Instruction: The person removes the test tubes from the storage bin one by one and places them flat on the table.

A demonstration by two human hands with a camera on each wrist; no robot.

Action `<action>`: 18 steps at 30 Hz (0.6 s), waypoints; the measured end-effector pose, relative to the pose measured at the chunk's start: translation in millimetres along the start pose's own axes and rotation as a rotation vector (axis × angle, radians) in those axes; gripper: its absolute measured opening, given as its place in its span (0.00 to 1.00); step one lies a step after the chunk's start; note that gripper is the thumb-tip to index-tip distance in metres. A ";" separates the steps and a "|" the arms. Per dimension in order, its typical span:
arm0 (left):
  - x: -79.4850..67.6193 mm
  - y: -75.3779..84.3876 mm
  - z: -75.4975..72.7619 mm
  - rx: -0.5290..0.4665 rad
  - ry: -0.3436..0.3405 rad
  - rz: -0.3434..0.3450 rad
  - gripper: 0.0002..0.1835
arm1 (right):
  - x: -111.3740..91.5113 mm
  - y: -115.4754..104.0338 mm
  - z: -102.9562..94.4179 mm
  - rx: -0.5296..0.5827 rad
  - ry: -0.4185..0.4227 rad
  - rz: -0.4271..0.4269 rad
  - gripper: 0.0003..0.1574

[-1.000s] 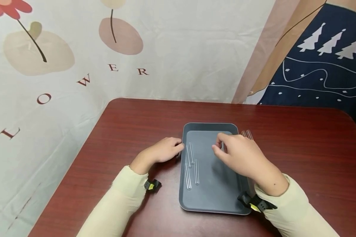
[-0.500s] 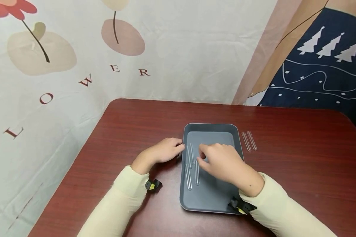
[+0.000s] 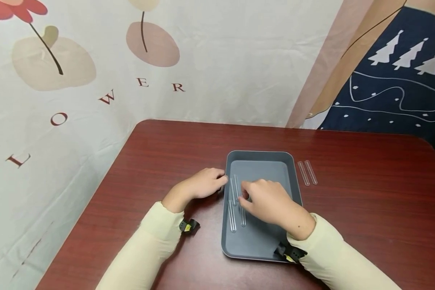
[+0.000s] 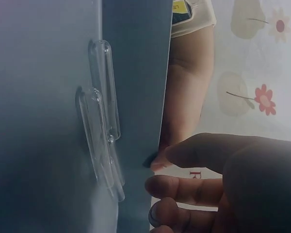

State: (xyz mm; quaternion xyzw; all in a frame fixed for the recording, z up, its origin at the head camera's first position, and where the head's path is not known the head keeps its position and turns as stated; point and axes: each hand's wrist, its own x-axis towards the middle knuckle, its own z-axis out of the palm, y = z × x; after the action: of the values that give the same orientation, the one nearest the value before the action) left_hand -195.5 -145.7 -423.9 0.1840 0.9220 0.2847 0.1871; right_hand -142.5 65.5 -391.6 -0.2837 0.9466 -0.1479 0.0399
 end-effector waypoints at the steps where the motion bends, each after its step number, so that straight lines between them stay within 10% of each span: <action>1: 0.1 0.2 0.1 0.000 0.001 0.000 0.18 | 0.1 0.1 0.7 0.004 -0.006 0.004 0.18; 18: 1.5 -1.4 0.5 0.013 0.012 0.005 0.18 | 2.6 4.4 10.3 0.037 -0.071 0.011 0.21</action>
State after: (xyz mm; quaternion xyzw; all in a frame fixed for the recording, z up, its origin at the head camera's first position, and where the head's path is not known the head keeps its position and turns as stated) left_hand -196.9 -145.9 -425.5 0.1858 0.9245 0.2805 0.1794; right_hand -145.3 65.0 -402.7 -0.2827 0.9433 -0.1548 0.0795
